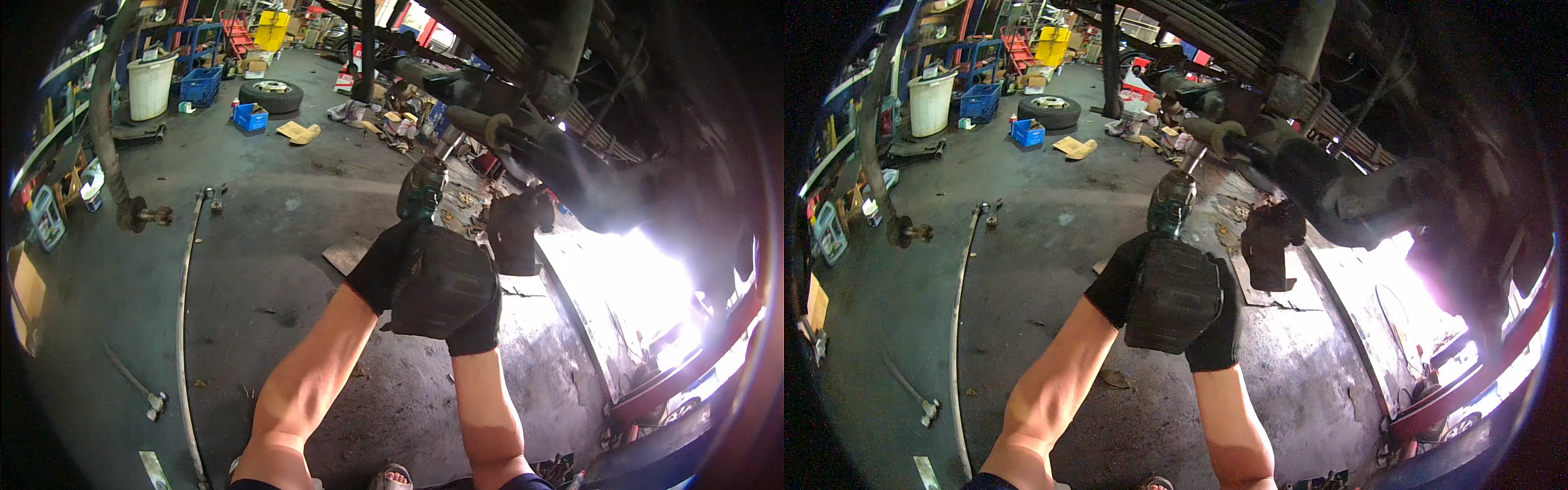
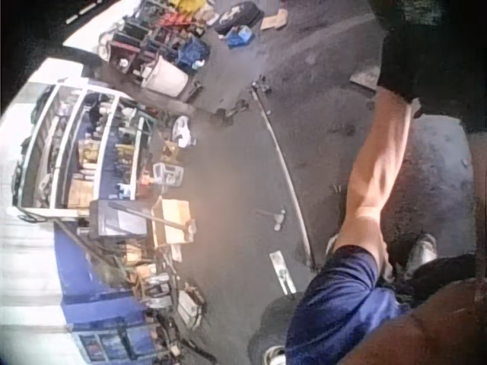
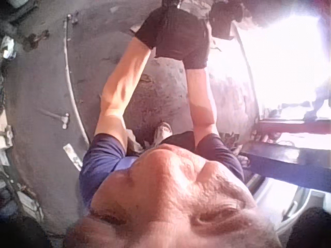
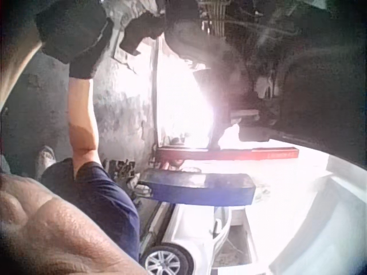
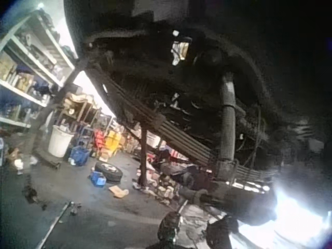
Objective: The person walks through a cluttered auto repair shop, selects a tool, and uses a cordless impact wrench to remove bolts from the underside of a raised vehicle. The person then removes a large metal component from the vehicle's undercarriage.
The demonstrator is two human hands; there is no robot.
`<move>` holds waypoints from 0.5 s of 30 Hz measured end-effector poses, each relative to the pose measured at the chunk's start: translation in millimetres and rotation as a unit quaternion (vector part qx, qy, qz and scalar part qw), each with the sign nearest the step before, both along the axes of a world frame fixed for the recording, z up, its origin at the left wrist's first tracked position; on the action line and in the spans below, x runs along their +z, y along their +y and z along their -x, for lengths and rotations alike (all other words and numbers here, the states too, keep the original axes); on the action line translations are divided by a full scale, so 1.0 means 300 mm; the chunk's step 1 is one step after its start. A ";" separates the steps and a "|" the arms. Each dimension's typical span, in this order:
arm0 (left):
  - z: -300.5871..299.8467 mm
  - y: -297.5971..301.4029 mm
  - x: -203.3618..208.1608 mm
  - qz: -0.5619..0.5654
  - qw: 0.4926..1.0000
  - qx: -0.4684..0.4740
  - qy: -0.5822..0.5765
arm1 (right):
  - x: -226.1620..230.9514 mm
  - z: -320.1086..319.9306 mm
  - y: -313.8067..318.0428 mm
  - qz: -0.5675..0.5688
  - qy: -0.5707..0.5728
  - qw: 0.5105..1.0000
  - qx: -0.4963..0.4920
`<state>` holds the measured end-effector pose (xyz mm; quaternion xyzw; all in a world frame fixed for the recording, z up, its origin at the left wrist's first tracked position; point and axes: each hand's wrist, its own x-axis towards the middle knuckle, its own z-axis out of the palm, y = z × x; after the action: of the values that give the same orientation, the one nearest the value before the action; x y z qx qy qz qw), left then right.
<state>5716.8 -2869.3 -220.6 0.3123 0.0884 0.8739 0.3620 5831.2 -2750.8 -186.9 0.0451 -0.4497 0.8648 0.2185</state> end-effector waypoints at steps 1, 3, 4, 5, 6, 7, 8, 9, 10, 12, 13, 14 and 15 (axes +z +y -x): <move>0.006 -0.002 -0.007 -0.034 0.999 -0.022 0.002 | -0.017 0.015 -0.003 -0.066 0.045 0.997 0.025; 0.017 0.004 -0.031 -0.013 1.000 -0.002 -0.016 | -0.035 0.036 -0.011 -0.206 0.078 0.975 -0.008; 0.024 0.012 -0.046 -0.006 1.000 0.011 -0.021 | -0.040 0.040 -0.015 -0.301 0.098 0.947 -0.056; 0.037 0.020 -0.058 0.050 0.990 0.117 0.066 | -0.039 0.040 -0.015 -0.450 0.115 0.873 -0.148; 0.052 0.034 -0.067 0.102 0.959 0.216 0.154 | -0.036 0.039 -0.013 -0.586 0.121 0.766 -0.235; 0.055 0.044 -0.078 0.173 0.914 0.296 0.215 | -0.035 0.028 -0.012 -0.625 0.109 0.729 -0.257; 0.059 0.053 -0.083 0.172 0.860 0.386 0.286 | -0.035 0.020 -0.012 -0.661 0.098 0.689 -0.279; 0.062 0.054 -0.081 0.192 0.802 0.460 0.330 | -0.036 0.014 -0.014 -0.613 0.083 0.745 -0.249; 0.059 0.054 -0.076 0.212 0.785 0.480 0.330 | -0.039 0.011 -0.020 -0.558 0.072 0.798 -0.216; 0.046 0.035 -0.050 0.255 0.798 0.462 0.291 | -0.053 0.024 -0.036 -0.433 0.060 0.888 -0.144; 0.033 0.026 -0.036 0.277 0.825 0.424 0.251 | -0.063 0.038 -0.044 -0.382 0.059 0.915 -0.117; 0.023 0.018 -0.018 0.228 0.896 0.343 0.164 | -0.073 0.050 -0.046 -0.358 0.056 0.926 -0.104; 0.014 0.004 -0.008 0.176 0.948 0.256 0.073 | -0.087 0.066 -0.050 -0.341 0.057 0.934 -0.094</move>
<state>5712.5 -2867.9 -222.9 0.2736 0.3440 0.8825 0.1677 5811.5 -2765.9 -212.8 0.1238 -0.7061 0.6313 0.2959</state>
